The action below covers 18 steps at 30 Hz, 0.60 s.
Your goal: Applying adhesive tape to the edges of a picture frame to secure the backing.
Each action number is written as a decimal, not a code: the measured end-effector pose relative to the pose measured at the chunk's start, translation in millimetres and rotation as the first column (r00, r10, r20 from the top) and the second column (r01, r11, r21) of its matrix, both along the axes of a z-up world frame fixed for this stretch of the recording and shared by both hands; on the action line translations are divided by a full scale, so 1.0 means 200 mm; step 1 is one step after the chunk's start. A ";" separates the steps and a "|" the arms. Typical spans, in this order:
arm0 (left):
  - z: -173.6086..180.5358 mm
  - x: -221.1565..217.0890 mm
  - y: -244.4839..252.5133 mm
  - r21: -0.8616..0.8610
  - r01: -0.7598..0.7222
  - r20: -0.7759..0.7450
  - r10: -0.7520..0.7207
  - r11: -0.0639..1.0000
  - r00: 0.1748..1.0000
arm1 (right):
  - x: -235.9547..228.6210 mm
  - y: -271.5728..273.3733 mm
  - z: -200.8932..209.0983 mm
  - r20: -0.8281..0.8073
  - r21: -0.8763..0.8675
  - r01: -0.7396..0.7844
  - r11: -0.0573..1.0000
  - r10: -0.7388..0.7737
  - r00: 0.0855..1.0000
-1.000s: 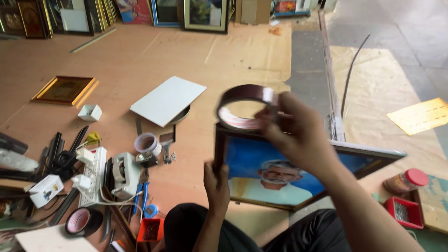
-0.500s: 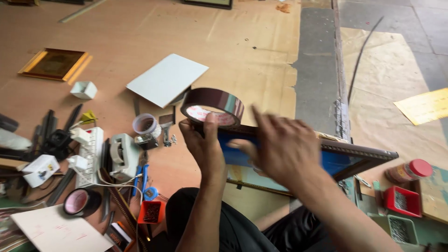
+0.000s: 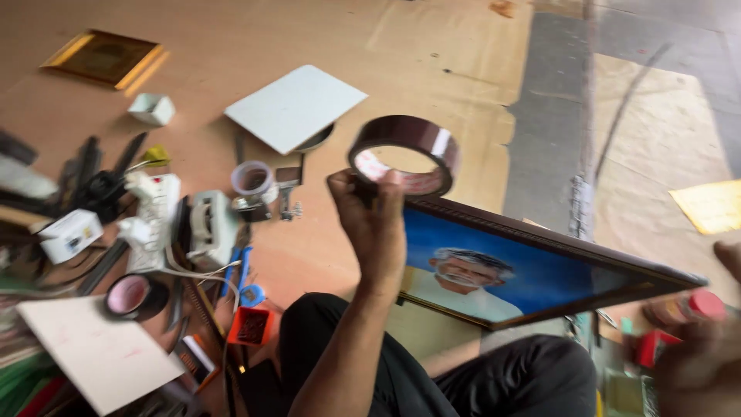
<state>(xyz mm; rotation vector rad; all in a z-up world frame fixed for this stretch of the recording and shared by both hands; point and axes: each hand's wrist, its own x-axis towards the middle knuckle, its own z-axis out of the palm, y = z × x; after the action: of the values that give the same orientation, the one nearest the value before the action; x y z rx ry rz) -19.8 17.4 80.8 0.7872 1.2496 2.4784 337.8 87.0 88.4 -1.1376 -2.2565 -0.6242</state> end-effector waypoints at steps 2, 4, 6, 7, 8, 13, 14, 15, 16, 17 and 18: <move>0.01 0.00 0.00 0.031 0.009 -0.016 -0.008 0.999 1.000 | -0.43 -0.30 0.12 -0.027 0.047 -0.034 0.998 0.036 0.999; 0.04 -0.01 -0.04 -0.006 -0.013 -0.044 0.012 1.000 0.999 | -0.63 -0.35 0.12 -0.047 0.082 -0.061 0.995 0.065 0.997; 0.09 -0.01 -0.08 -0.033 -0.030 -0.071 0.028 0.999 0.997 | -0.81 -0.42 0.13 -0.060 0.106 -0.087 0.990 0.094 0.994; 0.11 0.00 -0.09 -0.083 0.023 -0.015 -0.024 0.996 1.000 | -0.88 -0.43 0.14 -0.115 0.075 -0.190 0.979 0.197 0.974; 0.13 0.00 -0.11 -0.130 0.078 0.043 -0.073 0.988 0.996 | -0.95 -0.44 0.15 -0.173 0.049 -0.292 0.955 0.296 0.939; 0.15 0.00 -0.15 -0.168 0.096 0.082 -0.083 0.981 0.993 | -1.11 -0.49 0.29 -0.180 -0.035 -0.537 0.843 0.524 0.833; 0.15 -0.01 -0.16 -0.171 0.104 0.122 -0.083 0.980 0.989 | -1.11 -0.49 0.31 -0.219 -0.056 -0.604 0.795 0.580 0.785; 0.15 -0.01 -0.16 -0.166 0.096 0.121 -0.076 0.981 0.990 | -1.07 -0.48 0.32 -0.216 -0.052 -0.610 0.791 0.588 0.780; 0.14 -0.02 -0.16 -0.155 0.073 0.073 -0.063 0.985 0.995 | -1.04 -0.47 0.32 -0.391 -0.218 -0.698 0.682 0.594 0.703; 0.12 -0.01 -0.17 -0.151 0.056 0.031 -0.052 0.987 0.998 | -0.99 -0.47 0.32 -0.557 -0.359 -0.771 0.525 0.542 0.629; 0.11 -0.01 -0.18 -0.153 0.053 0.036 -0.048 0.987 0.998 | -1.01 -0.48 0.38 -0.555 -0.365 -0.772 0.521 0.544 0.630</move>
<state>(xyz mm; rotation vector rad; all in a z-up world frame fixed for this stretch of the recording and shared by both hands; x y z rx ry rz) -21.7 -18.1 103.5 0.7268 1.3729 2.3130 135.4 -9.8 165.2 -0.4138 -2.3154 0.6142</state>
